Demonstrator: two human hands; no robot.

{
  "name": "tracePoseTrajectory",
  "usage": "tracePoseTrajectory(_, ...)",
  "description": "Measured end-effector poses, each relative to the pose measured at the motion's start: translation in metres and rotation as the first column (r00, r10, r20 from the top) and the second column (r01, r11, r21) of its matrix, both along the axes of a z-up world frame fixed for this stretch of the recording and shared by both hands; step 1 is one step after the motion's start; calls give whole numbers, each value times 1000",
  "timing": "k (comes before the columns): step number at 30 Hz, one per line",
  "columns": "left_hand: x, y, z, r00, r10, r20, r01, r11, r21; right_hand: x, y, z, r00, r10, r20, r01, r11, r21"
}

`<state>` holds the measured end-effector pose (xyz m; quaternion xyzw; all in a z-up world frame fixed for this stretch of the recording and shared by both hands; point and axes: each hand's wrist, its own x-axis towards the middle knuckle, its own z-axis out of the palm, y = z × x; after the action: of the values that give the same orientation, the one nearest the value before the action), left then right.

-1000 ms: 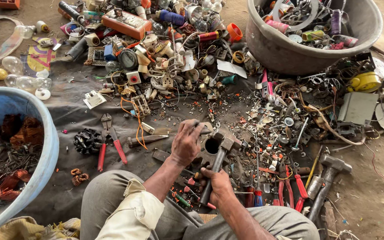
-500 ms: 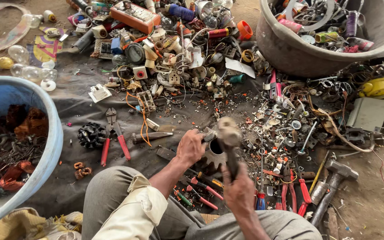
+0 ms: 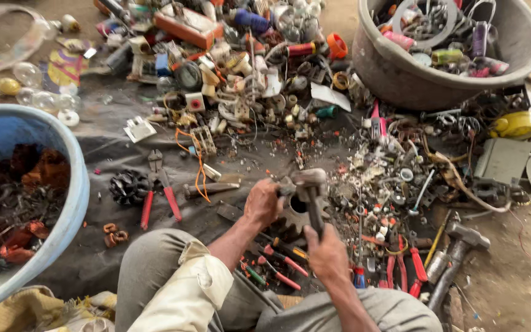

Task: The person cleans a gear with a cloth and then dismantles various scrap electronic and mechanical parts on the ground using a hammer, pliers, and a screwdriver.

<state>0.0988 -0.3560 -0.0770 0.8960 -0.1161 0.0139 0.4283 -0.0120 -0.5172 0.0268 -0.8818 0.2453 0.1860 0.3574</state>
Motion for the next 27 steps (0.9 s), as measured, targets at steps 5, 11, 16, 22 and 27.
tracePoseTrajectory(5, 1, 2, -7, 1000, 22, -5, -22, 1000, 8, -13, -18, -12, 934, -102, 344, 53, 988, 148)
tracePoseTrajectory(11, 0, -2, -1, 999, 31, 14, -31, 999, -9, -8, -17, -48, 966, 186, 179, -137, 957, -256)
tracePoseTrajectory(16, 19, 0, -6, 995, 42, 92, -40, 999, -24, -2, -21, -44, 917, 229, 327, -159, 961, -227)
tracePoseTrajectory(22, 4, 5, 1, 997, 68, 31, -66, 996, -57, 0, -9, -16, 938, -139, 316, 62, 968, 242)
tracePoseTrajectory(27, 4, 0, 26, 958, 52, -281, -54, 999, 2, 14, -6, -23, 867, -494, -63, 428, 675, 601)
